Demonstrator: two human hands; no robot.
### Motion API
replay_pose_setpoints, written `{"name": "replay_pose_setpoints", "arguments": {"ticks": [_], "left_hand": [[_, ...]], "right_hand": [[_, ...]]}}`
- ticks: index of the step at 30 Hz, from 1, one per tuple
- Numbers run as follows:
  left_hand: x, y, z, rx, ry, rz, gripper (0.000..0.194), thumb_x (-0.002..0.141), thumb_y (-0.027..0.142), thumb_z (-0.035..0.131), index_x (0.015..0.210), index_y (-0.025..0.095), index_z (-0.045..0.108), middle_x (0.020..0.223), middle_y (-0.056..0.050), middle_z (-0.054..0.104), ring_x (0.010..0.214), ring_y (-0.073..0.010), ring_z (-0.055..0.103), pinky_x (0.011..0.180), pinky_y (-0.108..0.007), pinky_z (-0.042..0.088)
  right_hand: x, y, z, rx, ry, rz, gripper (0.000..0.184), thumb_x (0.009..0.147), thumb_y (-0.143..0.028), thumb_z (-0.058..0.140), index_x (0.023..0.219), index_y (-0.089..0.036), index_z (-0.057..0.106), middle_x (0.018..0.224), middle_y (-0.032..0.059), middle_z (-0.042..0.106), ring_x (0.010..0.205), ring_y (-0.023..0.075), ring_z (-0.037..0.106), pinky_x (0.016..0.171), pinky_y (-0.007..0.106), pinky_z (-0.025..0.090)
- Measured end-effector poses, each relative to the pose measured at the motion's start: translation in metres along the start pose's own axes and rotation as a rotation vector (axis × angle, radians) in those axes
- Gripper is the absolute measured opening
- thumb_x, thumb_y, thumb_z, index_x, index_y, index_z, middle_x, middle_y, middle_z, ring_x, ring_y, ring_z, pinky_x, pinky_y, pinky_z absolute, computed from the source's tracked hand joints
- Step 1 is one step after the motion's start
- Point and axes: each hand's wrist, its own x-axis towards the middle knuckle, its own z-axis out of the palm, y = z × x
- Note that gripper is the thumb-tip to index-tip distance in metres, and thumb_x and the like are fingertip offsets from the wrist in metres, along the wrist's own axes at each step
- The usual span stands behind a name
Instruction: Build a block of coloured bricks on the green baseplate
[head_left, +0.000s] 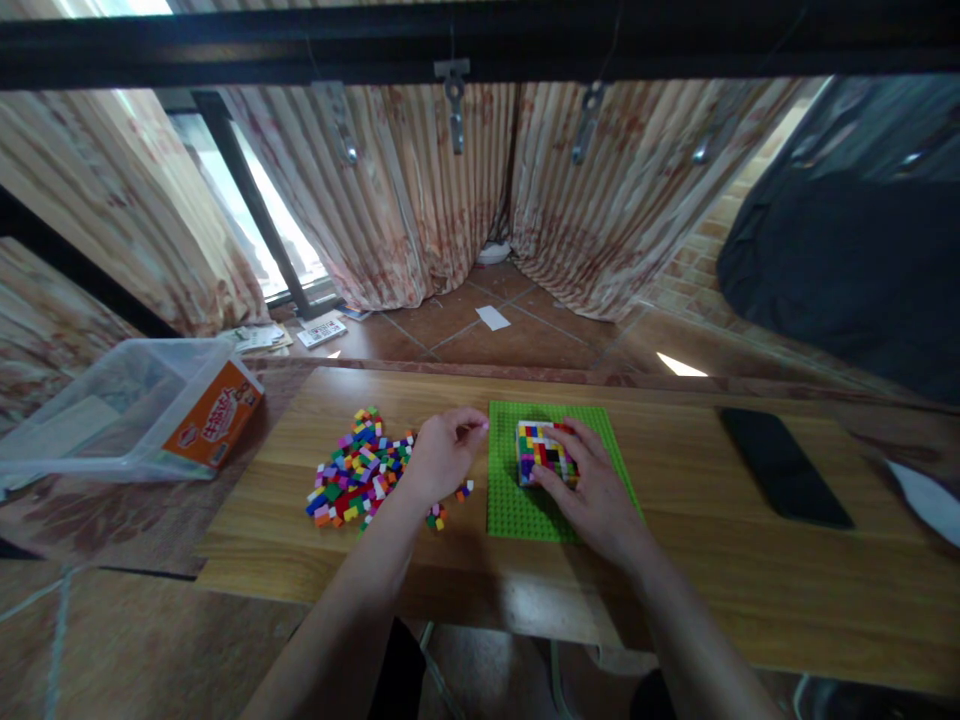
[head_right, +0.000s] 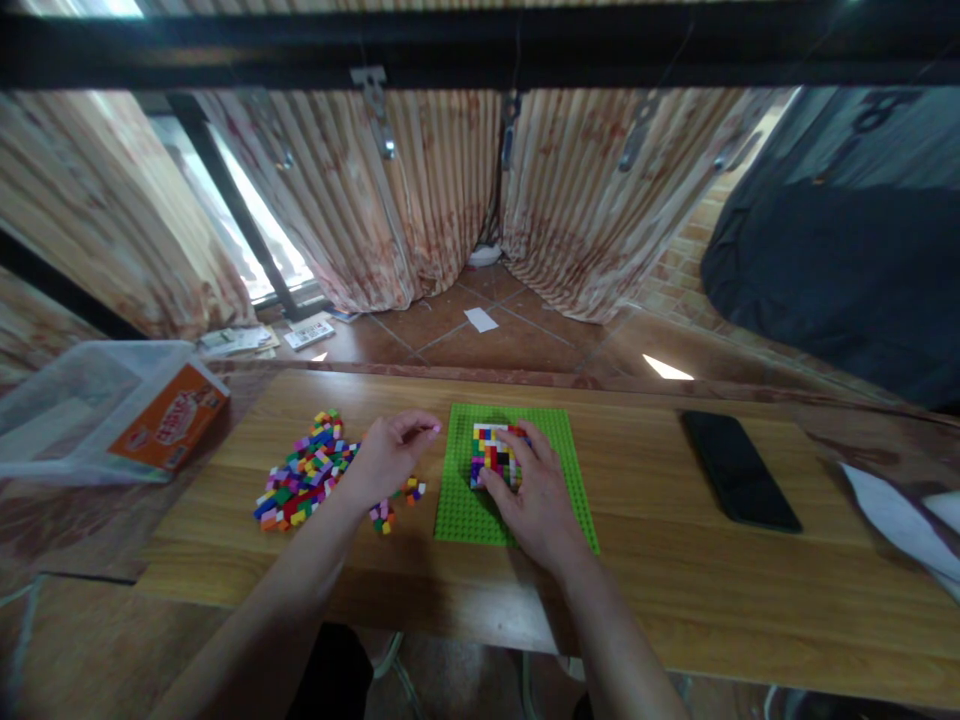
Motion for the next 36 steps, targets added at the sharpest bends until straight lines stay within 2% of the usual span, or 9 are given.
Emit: {"name": "replay_pose_setpoints", "arguments": {"ticks": [10, 17, 22, 25, 28, 33, 36], "left_hand": [[0.000, -0.003, 0.005, 0.012, -0.010, 0.002, 0.020, 0.085, 0.018, 0.054, 0.082, 0.016, 0.073, 0.080, -0.003, 0.075, 0.075, -0.0152, 0.067, 0.069, -0.023, 0.048], [-0.006, 0.003, 0.000, 0.316, -0.201, 0.028, 0.021, 0.084, 0.015, 0.054, 0.078, 0.019, 0.074, 0.079, -0.002, 0.075, 0.073, -0.0159, 0.067, 0.075, -0.027, 0.048], [-0.006, 0.003, -0.007, 0.432, -0.210, 0.018, 0.019, 0.083, 0.018, 0.056, 0.079, 0.021, 0.075, 0.077, -0.002, 0.074, 0.071, -0.0168, 0.066, 0.073, -0.027, 0.048], [-0.006, 0.004, -0.011, 0.376, -0.175, 0.038, 0.018, 0.081, 0.018, 0.058, 0.079, 0.020, 0.075, 0.081, -0.003, 0.074, 0.074, -0.0169, 0.066, 0.072, -0.027, 0.048], [-0.008, 0.007, -0.012, 0.224, -0.178, 0.052, 0.017, 0.081, 0.017, 0.058, 0.080, 0.019, 0.075, 0.077, -0.002, 0.073, 0.068, -0.0140, 0.063, 0.066, -0.024, 0.047], [-0.017, 0.012, 0.005, -0.020, -0.251, 0.063, 0.019, 0.082, 0.016, 0.057, 0.084, 0.019, 0.076, 0.079, -0.001, 0.075, 0.070, -0.0136, 0.065, 0.066, -0.023, 0.049], [-0.020, 0.014, 0.015, -0.044, -0.250, 0.056, 0.017, 0.081, 0.015, 0.059, 0.081, 0.019, 0.076, 0.080, -0.001, 0.075, 0.072, -0.0138, 0.066, 0.067, -0.023, 0.050]], "right_hand": [[0.000, -0.002, 0.000, -0.013, -0.015, 0.029, 0.048, 0.087, -0.049, 0.056, 0.126, -0.022, 0.059, 0.142, 0.0147, 0.047, 0.131, 0.0316, 0.046, 0.109, 0.054, 0.037], [0.000, 0.001, -0.001, -0.011, -0.013, -0.008, 0.047, 0.087, -0.046, 0.057, 0.126, -0.022, 0.059, 0.141, 0.0139, 0.047, 0.131, 0.0314, 0.046, 0.108, 0.054, 0.039], [-0.001, 0.001, -0.001, -0.006, -0.013, -0.003, 0.047, 0.086, -0.046, 0.057, 0.128, -0.023, 0.058, 0.142, 0.0136, 0.046, 0.131, 0.0315, 0.046, 0.109, 0.054, 0.038], [-0.001, 0.000, -0.001, -0.006, -0.019, 0.004, 0.047, 0.086, -0.046, 0.057, 0.127, -0.023, 0.059, 0.142, 0.0142, 0.046, 0.131, 0.0318, 0.046, 0.109, 0.055, 0.038], [0.000, -0.001, -0.002, -0.007, -0.020, 0.006, 0.048, 0.087, -0.046, 0.056, 0.128, -0.022, 0.059, 0.142, 0.0149, 0.046, 0.131, 0.0320, 0.046, 0.109, 0.055, 0.038], [0.000, -0.002, -0.002, -0.003, -0.021, 0.009, 0.048, 0.087, -0.047, 0.057, 0.127, -0.021, 0.059, 0.142, 0.0152, 0.046, 0.132, 0.0310, 0.046, 0.111, 0.052, 0.037], [0.000, -0.002, -0.002, 0.006, -0.018, 0.015, 0.048, 0.087, -0.047, 0.057, 0.127, -0.021, 0.059, 0.143, 0.0149, 0.045, 0.132, 0.0305, 0.046, 0.111, 0.051, 0.037]]}}
